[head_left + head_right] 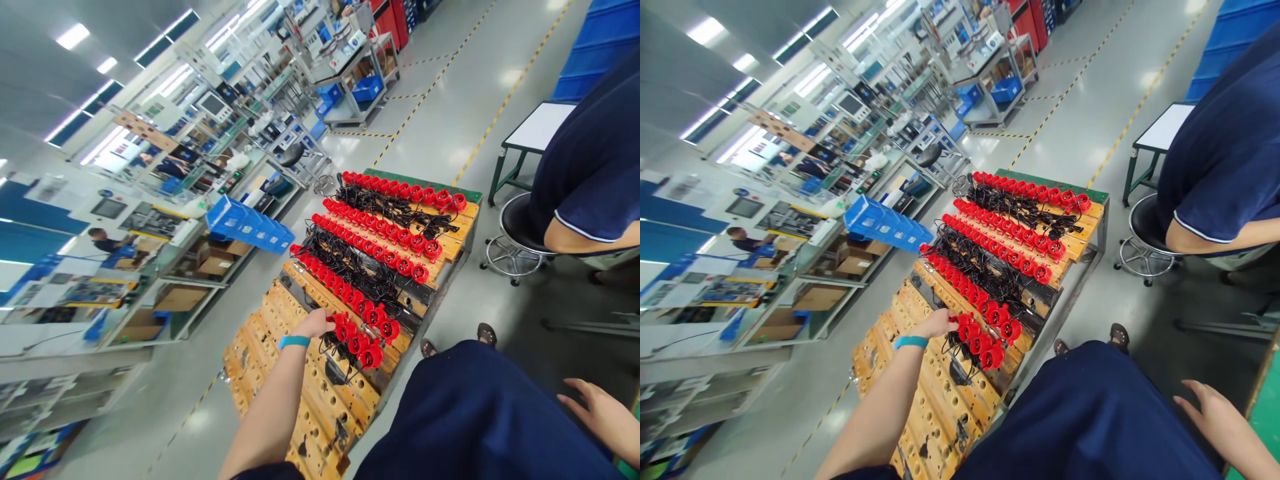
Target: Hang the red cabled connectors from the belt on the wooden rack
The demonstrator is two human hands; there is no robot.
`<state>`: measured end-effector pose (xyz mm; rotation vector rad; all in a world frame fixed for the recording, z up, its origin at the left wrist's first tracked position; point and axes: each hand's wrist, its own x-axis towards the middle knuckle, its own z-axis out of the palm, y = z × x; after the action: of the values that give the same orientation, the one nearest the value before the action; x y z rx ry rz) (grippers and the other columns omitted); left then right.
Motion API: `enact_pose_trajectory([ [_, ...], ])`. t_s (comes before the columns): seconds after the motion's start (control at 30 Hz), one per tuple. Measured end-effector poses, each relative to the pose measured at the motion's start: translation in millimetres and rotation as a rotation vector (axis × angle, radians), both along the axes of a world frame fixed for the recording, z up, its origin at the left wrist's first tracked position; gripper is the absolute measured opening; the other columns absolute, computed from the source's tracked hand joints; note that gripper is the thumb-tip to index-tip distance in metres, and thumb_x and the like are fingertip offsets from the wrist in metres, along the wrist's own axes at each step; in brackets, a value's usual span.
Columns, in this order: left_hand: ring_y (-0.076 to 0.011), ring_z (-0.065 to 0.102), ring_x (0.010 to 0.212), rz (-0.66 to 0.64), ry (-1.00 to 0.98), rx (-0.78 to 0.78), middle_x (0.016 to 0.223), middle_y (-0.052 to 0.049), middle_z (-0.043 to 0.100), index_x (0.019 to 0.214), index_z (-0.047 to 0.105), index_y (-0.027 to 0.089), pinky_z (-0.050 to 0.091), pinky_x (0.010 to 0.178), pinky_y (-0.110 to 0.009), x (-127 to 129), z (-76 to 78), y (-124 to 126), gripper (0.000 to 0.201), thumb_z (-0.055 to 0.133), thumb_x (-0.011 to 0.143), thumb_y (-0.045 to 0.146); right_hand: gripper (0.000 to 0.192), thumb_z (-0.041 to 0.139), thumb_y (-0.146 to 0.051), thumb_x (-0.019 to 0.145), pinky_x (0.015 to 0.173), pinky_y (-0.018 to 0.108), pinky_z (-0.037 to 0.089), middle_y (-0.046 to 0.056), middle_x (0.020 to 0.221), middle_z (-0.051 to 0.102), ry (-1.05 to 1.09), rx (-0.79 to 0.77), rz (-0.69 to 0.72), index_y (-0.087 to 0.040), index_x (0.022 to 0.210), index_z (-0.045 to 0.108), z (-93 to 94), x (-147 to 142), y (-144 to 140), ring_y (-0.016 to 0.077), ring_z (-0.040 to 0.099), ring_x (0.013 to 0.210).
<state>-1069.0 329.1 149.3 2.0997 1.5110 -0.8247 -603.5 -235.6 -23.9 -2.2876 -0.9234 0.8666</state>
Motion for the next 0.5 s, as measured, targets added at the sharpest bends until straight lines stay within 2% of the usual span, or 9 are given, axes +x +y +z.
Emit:
enact_pose_trajectory([
  [0.27,-0.0125,0.051,0.054,0.087,-0.042,-0.036,0.062,0.003,0.056,0.074,0.059,0.016,0.04,0.056,-0.025,-3.7,6.0,-4.5,0.04,0.062,0.092,0.051,0.029,0.063,-0.056,0.066,0.072,0.06,0.062,0.012,0.077,0.077,0.063,-0.008,-0.074,-0.03,0.075,0.07,-5.6,-10.0,-8.7,0.0471,0.075,0.08],
  [0.5,-0.0206,0.062,0.067,0.04,-0.067,0.017,0.065,-0.001,0.062,0.077,0.065,0.017,0.04,0.06,-0.028,-2.2,4.6,-11.6,0.03,0.065,0.083,0.046,0.032,0.063,-0.057,0.065,0.079,0.06,0.061,0.014,0.079,0.076,0.091,-0.053,-0.048,-0.028,0.077,0.07,-7.2,-8.0,-8.5,0.0478,0.074,0.083],
])
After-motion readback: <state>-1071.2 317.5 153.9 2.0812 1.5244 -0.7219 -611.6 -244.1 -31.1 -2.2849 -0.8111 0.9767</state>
